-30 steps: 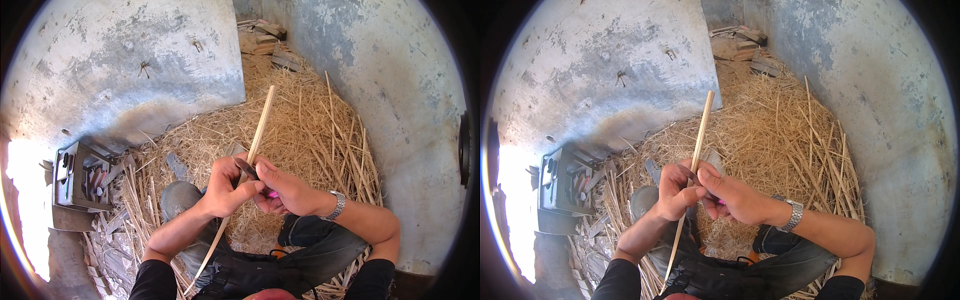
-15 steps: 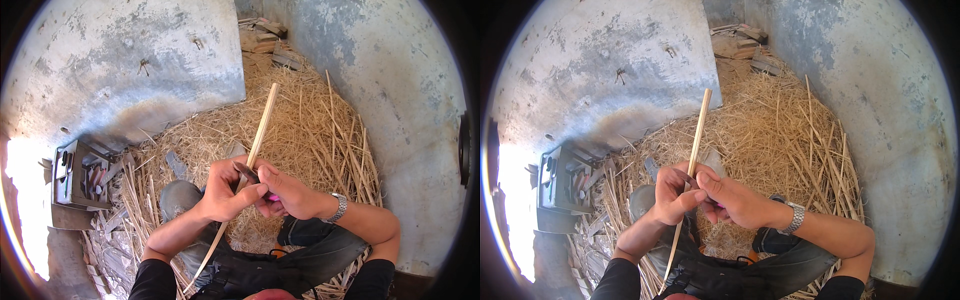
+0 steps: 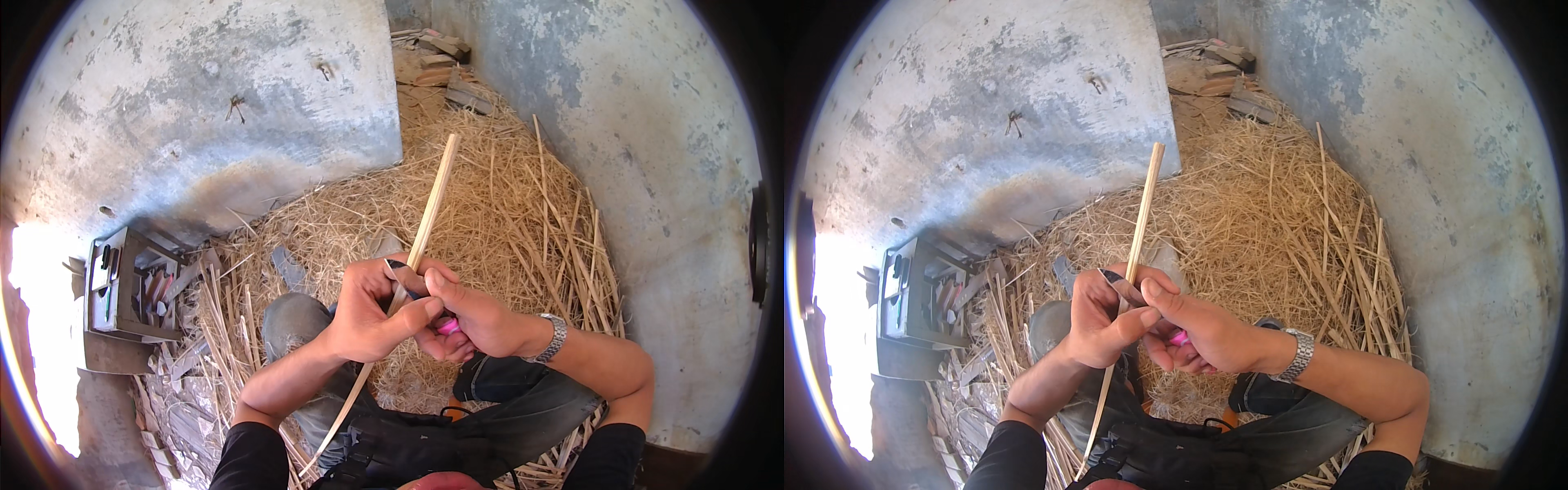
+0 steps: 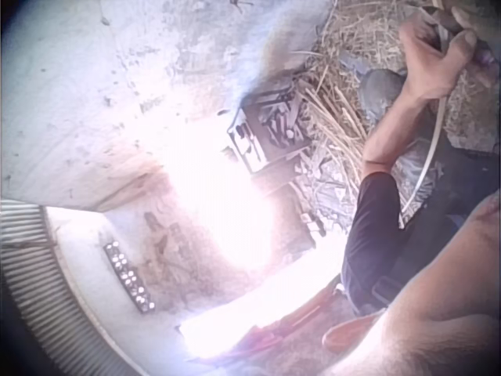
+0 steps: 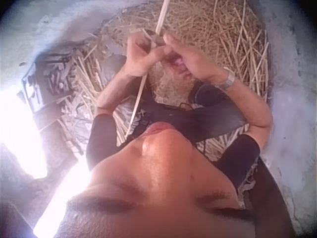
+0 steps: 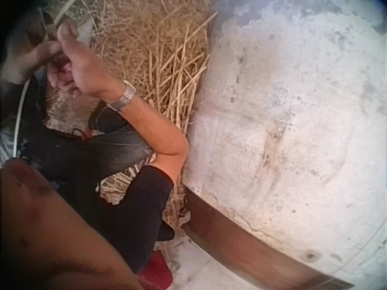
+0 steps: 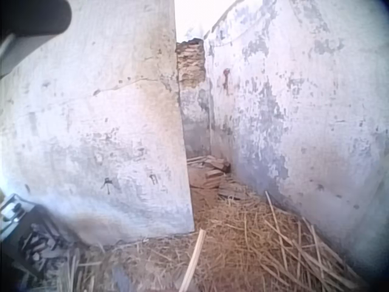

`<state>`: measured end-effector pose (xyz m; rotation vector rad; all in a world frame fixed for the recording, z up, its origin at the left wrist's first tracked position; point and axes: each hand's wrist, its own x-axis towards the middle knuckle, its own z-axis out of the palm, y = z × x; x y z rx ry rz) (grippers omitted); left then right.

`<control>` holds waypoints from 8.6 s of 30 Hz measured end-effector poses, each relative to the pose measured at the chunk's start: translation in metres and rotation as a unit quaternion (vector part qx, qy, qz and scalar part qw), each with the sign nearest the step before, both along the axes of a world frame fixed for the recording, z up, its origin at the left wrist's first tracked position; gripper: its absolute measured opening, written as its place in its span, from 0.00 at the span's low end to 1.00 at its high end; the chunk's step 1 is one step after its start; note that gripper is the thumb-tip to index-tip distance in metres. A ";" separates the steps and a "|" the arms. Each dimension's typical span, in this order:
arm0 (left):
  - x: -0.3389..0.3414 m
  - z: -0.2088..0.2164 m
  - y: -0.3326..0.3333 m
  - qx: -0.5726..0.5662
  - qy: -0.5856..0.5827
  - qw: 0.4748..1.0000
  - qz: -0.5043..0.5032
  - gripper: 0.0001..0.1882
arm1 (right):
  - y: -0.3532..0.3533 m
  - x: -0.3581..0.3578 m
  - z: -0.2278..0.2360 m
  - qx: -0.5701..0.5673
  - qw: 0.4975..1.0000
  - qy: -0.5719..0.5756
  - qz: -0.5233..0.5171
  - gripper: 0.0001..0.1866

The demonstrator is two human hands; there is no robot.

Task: The person uses a small knife to shave and strip layers from a long bamboo stalk while sitting on a straw-covered floor.

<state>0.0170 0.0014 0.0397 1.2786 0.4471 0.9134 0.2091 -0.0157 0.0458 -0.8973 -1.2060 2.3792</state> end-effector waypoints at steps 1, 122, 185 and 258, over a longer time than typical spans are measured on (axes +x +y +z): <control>0.000 0.001 0.000 0.000 0.000 1.000 0.000 0.04 | 0.000 -0.001 0.000 0.004 1.000 0.000 -0.001 0.44; 0.004 0.015 -0.014 0.007 0.010 1.000 0.027 0.16 | 0.000 -0.001 -0.004 0.123 0.990 0.053 0.045 0.42; 0.026 -0.031 -0.013 -0.045 -0.020 0.998 -0.037 0.26 | 0.043 0.079 0.001 0.613 0.639 -0.331 -0.326 0.20; 0.003 -0.031 0.008 -0.038 -0.018 0.999 0.001 0.24 | 0.046 0.048 -0.003 0.699 0.595 -0.269 -0.293 0.24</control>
